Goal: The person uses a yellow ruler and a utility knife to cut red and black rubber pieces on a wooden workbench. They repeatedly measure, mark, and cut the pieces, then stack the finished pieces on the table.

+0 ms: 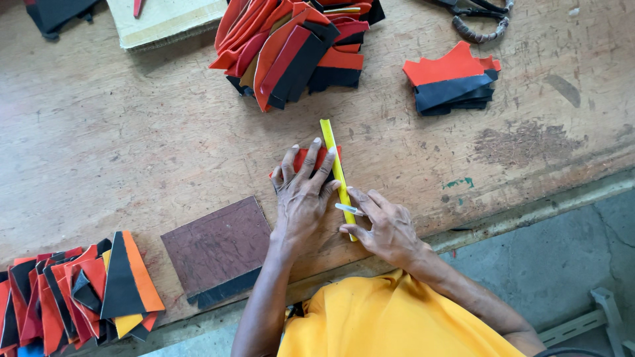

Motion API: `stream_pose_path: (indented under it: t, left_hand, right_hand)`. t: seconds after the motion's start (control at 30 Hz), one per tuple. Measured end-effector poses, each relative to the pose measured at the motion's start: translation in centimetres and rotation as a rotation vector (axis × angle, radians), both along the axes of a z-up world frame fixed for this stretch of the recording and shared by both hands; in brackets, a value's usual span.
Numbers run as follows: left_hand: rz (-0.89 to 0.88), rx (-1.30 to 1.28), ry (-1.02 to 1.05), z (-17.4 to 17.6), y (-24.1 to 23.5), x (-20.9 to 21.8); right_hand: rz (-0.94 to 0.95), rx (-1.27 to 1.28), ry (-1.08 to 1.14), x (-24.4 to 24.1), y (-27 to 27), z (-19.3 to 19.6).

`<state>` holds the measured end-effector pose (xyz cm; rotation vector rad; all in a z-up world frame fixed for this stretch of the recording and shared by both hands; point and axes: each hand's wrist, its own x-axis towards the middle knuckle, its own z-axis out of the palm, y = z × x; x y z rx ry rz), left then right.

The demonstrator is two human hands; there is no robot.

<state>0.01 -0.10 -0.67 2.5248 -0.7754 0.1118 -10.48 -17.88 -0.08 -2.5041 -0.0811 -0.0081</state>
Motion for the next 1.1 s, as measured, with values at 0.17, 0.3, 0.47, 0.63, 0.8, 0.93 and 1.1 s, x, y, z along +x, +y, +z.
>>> stream_pose_path:
  t: [0.17,0.3,0.47,0.63,0.8,0.93,1.1]
  left_hand:
    - [0.004,-0.001,-0.01,0.2,-0.1,0.0]
    - [0.006,-0.006,0.002,0.3,-0.2,0.2]
    - [-0.003,-0.016,0.028,0.4,-0.2,0.2]
    - [-0.01,-0.045,0.016,0.4,0.0,0.4]
    - [-0.016,-0.041,0.012,0.1,0.1,0.3]
    - [-0.011,-0.035,0.011,0.2,0.0,0.5]
    - [-0.011,0.001,0.019,0.1,0.0,0.5]
  right_hand:
    - [0.007,0.011,0.063,0.0,0.1,-0.3]
    - [-0.095,0.233,0.106,0.1,-0.9,-0.1]
    - [-0.099,0.392,-0.042,2.7,-4.9,0.5]
    - [-0.086,0.853,-0.113,6.2,-5.0,0.3]
    - [-0.217,0.656,-0.198,8.4,-3.2,-0.2]
    - [-0.238,0.574,-0.231,9.2,-2.4,-0.4]
    - [-0.177,0.538,-0.278,9.8,-2.0,-0.3]
